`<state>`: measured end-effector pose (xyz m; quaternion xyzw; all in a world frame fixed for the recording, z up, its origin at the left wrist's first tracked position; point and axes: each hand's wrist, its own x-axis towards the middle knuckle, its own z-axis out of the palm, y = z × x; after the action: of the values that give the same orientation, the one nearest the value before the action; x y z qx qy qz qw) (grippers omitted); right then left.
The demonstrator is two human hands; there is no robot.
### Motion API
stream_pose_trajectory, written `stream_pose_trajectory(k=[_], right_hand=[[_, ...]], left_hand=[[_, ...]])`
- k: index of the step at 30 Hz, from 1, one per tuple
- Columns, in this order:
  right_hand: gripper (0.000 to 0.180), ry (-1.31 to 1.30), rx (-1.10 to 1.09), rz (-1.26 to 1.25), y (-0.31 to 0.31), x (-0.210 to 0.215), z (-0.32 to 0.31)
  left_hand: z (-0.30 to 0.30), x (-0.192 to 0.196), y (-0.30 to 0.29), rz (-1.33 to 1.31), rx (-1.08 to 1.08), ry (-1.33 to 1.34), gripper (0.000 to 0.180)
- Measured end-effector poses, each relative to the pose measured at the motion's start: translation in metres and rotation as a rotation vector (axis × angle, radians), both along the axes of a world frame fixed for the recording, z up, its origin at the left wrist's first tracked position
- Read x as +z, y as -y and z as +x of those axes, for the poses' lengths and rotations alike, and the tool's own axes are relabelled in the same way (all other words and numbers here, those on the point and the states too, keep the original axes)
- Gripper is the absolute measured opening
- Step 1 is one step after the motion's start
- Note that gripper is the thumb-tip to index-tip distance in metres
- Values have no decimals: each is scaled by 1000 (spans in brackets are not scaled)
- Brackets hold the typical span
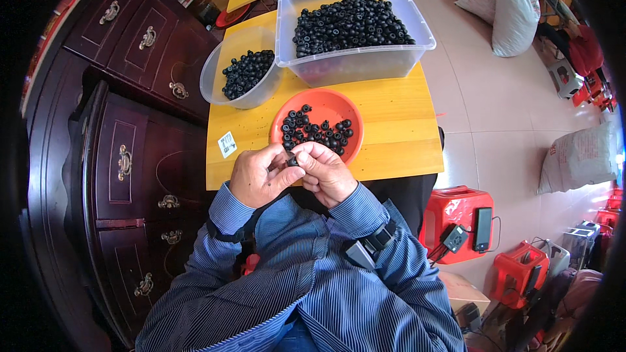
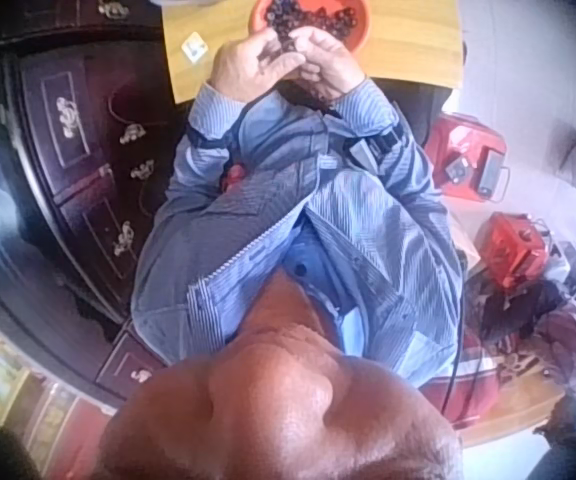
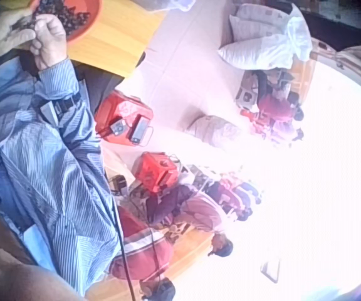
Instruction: Sorting small black rubber parts into a bowl on a table.
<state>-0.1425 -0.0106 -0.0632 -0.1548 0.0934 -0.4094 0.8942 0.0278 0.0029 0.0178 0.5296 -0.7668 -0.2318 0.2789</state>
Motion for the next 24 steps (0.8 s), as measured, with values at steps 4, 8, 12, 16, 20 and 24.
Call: stream_pose_trajectory(k=[4,8,12,16,20,24], right_hand=[[11,13,15,6,1,0,-1],[12,-49,9,13,2,4,-3],[12,-27,11,37,1,2,-2],[12,-3,14,88,0,5,-1],[10,82,35,91,0,4,0],[9,109,53,75,2,-3,2]], left_hand=[[-1,-2,1,-27,-10,-24,43],[-1,-5,-1,-13,-17,43,43],[-1,-9,-1,-46,-21,-47,41],[-1,2,-1,-42,17,-43,36],[-6,7,-3,-48,71,-118,28],[-11,6,-4,-60,50,-206,26]])
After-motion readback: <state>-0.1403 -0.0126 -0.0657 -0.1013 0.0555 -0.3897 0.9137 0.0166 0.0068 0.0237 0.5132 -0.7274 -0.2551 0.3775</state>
